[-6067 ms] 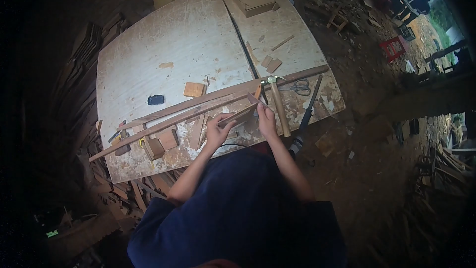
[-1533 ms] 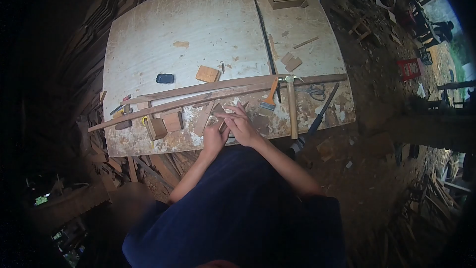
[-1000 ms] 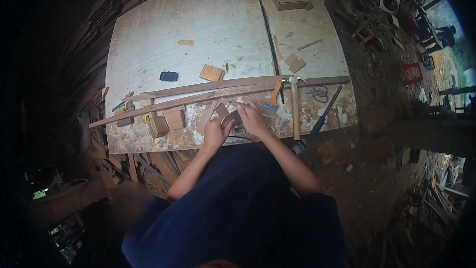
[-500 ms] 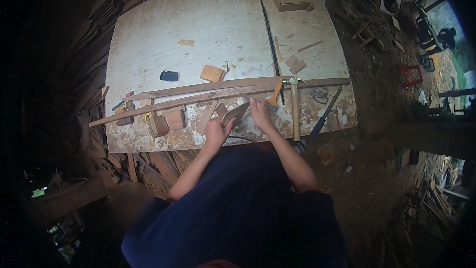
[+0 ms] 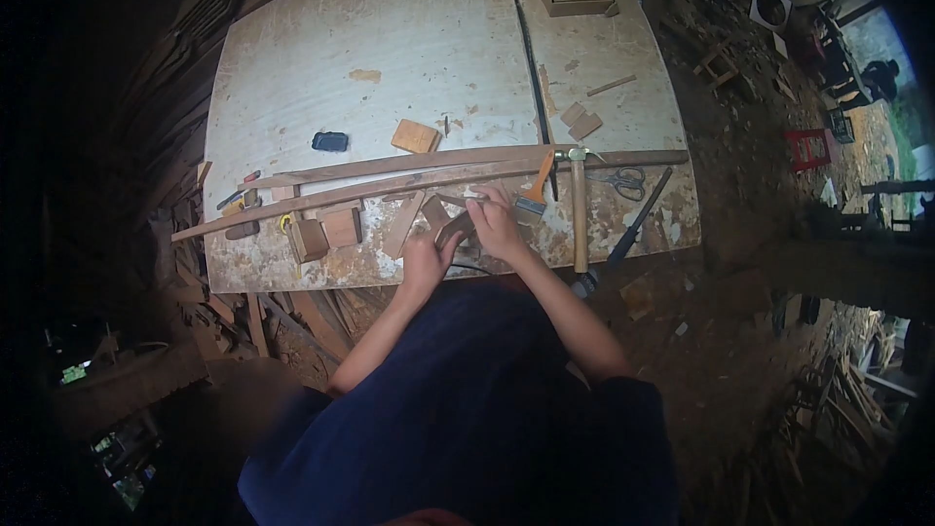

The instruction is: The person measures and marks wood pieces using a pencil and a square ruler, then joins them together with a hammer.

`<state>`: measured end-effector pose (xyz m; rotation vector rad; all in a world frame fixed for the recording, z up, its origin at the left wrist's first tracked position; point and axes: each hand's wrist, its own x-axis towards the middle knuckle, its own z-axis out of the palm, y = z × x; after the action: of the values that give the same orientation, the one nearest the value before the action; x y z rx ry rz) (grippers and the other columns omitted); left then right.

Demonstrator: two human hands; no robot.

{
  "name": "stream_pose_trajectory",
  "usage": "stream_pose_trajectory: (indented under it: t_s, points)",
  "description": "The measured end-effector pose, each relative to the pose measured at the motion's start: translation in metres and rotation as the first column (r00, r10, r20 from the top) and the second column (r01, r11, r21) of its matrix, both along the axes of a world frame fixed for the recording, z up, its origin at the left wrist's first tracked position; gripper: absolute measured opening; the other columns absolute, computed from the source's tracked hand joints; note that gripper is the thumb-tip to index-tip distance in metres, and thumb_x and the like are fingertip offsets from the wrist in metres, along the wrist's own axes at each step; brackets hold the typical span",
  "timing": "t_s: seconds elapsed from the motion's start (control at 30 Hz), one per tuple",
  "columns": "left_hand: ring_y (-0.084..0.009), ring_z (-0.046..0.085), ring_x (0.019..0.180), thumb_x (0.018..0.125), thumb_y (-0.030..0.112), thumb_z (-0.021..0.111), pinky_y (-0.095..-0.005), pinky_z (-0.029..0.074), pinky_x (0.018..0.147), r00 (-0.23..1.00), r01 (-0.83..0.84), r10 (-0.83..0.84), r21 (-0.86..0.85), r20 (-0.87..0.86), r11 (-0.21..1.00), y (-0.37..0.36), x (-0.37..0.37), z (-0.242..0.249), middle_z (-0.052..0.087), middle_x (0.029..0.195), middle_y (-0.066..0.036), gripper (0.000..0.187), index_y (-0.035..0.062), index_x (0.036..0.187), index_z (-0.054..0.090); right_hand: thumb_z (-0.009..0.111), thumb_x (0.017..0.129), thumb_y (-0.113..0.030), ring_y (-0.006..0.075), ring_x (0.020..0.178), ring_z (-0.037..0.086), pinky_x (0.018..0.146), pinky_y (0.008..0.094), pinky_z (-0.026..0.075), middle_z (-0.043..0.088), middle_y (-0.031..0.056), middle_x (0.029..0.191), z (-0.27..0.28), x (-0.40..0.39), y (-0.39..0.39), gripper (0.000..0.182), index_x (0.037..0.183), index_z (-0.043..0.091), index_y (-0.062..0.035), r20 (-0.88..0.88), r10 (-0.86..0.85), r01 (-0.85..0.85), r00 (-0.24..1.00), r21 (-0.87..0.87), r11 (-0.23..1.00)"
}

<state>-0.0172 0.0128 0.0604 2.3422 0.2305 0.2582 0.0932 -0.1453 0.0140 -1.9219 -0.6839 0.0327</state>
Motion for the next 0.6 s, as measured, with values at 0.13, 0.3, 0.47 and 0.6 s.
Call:
stream_pose_trajectory:
  t_s: [0.13, 0.3, 0.47, 0.6]
  points:
    - [-0.0422, 0.075, 0.076, 0.094, 0.021, 0.08, -0.0484, 0.061, 0.068, 0.998, 0.042, -0.041, 0.031, -0.046, 0.999, -0.009, 0.005, 0.007, 0.075, 0.083, -0.024, 0.027, 0.0058, 0.115, 0.079, 0.062, 0.107, -0.022, 0.0436, 0.118, 0.062, 0.116, 0.0533, 0.04, 0.071, 0.0239, 0.119, -0.035, 0.024, -0.014, 0.037, 0.086, 0.072, 0.0065, -0.222, -0.138, 0.106, 0.965, -0.151, 0.983]
    - [-0.0432, 0.074, 0.072, 0.093, 0.022, 0.081, -0.0486, 0.06, 0.066, 0.998, 0.068, -0.068, 0.038, -0.005, 0.997, -0.011, 0.005, 0.009, 0.073, 0.078, -0.025, 0.026, 0.0052, 0.113, 0.079, 0.052, 0.112, -0.027, 0.0411, 0.122, 0.061, 0.121, 0.0526, 0.034, 0.071, 0.0217, 0.123, 0.002, 0.004, -0.017, 0.043, 0.099, 0.074, 0.0067, -0.17, -0.028, 0.008, 0.985, -0.118, 0.993]
    - [-0.0438, 0.073, 0.072, 0.093, 0.021, 0.081, -0.0488, 0.06, 0.066, 0.997, 0.073, -0.072, 0.025, -0.033, 0.997, -0.012, 0.013, 0.012, 0.073, 0.079, -0.025, 0.026, 0.0041, 0.112, 0.079, 0.055, 0.11, -0.025, 0.0423, 0.127, 0.06, 0.126, 0.0583, 0.026, 0.069, 0.0251, 0.125, 0.006, -0.007, -0.012, 0.04, 0.095, 0.076, 0.0044, -0.131, -0.061, 0.046, 0.99, -0.114, 0.992]
    - [-0.0437, 0.073, 0.071, 0.092, 0.02, 0.082, -0.0482, 0.059, 0.065, 1.0, 0.005, -0.005, 0.011, -0.009, 1.0, -0.007, 0.013, 0.0, 0.073, 0.08, -0.026, 0.028, 0.0005, 0.112, 0.078, 0.051, 0.11, -0.022, 0.0409, 0.133, 0.058, 0.129, 0.0594, 0.021, 0.069, 0.025, 0.126, 0.013, -0.01, -0.014, 0.036, 0.107, 0.077, 0.0036, -0.072, -0.053, 0.049, 0.996, -0.058, 0.997]
